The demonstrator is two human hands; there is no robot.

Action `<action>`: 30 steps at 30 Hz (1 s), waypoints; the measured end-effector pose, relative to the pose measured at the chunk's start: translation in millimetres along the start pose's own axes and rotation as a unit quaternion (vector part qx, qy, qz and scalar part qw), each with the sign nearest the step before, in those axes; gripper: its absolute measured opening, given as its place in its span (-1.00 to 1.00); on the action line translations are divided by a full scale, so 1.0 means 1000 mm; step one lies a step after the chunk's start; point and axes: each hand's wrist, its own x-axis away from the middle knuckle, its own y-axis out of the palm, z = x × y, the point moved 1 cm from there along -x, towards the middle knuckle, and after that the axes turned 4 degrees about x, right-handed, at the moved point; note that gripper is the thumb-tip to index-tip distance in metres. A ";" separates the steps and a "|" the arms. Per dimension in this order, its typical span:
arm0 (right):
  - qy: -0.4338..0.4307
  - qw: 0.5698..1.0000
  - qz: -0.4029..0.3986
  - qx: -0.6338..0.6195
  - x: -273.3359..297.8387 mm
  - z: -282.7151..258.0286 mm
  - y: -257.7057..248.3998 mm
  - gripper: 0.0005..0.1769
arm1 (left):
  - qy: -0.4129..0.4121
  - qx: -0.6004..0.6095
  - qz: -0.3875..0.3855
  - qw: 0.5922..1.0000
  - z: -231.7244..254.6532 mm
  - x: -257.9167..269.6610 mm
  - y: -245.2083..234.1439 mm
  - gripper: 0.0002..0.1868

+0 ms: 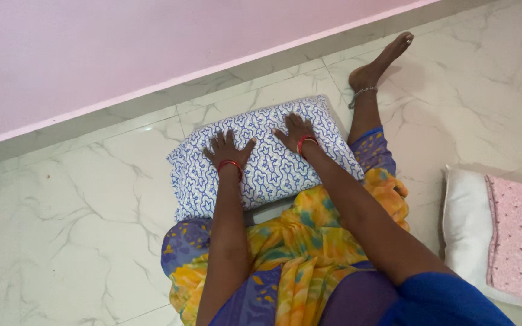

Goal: The person sits on the floor and puts pillowcases on several pillows. They insert the pillows into the cases, adjust the fabric, and smooth the surface of each pillow.

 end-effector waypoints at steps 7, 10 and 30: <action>0.103 0.993 0.011 -0.062 0.006 0.063 0.009 0.18 | -0.056 0.047 0.032 0.997 -0.017 -0.007 0.000 0.11; 0.149 0.974 0.019 -0.172 0.019 0.107 0.029 0.25 | -0.051 0.057 0.055 0.996 -0.020 -0.002 0.008 0.10; 0.151 0.632 -0.132 -0.748 0.130 0.115 0.047 0.05 | 0.058 0.143 0.340 0.928 -0.109 0.043 0.062 -0.38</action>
